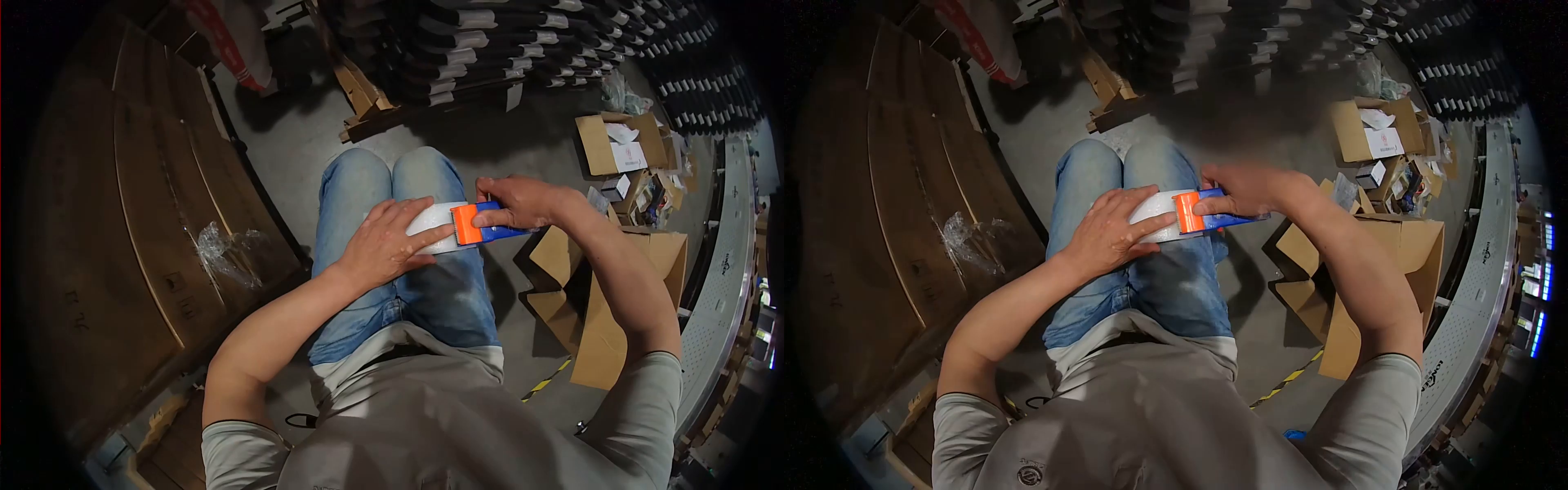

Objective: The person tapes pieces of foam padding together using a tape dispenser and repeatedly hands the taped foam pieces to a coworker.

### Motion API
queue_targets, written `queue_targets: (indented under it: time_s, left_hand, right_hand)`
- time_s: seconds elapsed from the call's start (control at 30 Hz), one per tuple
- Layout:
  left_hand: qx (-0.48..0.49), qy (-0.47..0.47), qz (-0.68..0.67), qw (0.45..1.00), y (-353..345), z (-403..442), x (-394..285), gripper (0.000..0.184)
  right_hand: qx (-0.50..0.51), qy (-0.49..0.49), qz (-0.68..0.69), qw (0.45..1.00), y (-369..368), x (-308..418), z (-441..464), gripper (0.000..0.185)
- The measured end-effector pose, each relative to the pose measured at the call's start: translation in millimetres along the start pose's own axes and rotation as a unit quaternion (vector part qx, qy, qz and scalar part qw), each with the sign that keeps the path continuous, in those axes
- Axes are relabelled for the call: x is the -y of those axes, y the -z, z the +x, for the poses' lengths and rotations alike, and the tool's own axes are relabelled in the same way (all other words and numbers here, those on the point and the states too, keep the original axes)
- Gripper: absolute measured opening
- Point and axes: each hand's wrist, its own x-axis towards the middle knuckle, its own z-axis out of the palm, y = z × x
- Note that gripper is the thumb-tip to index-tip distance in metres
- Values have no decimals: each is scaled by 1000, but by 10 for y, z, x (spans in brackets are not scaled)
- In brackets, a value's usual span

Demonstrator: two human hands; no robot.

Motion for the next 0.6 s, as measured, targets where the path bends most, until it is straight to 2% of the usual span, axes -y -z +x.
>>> queue_targets:
  time_s: [0.1,0.2,0.27,0.33,0.4,0.53,0.6]
  left_hand:
    - [15,10,-4,1000,2,-15,9,63]
    - [12,10,-10,1000,-9,-25,23,62]
    - [7,9,-8,1000,2,-21,30,63]
    - [10,12,-5,1000,3,-8,22,63]
    - [3,3,-9,1000,-7,-5,42,64]
    - [-2,3,-16,1000,-5,-20,13,64]
    - [0,0,-11,1000,3,-51,22,64]
  right_hand:
    - [-1,14,7,1000,-30,-48,41,76]
    - [10,-20,8,1000,-46,-204,-24,76]
    - [-39,-33,-80,996,-21,-348,-128,77]
    - [-19,-61,-69,996,22,-368,-216,77]
    - [-45,-89,-77,992,3,-369,-266,76]
    - [-54,-65,-36,996,59,-368,-375,75]
    - [-45,-96,-28,994,160,-317,-462,73]
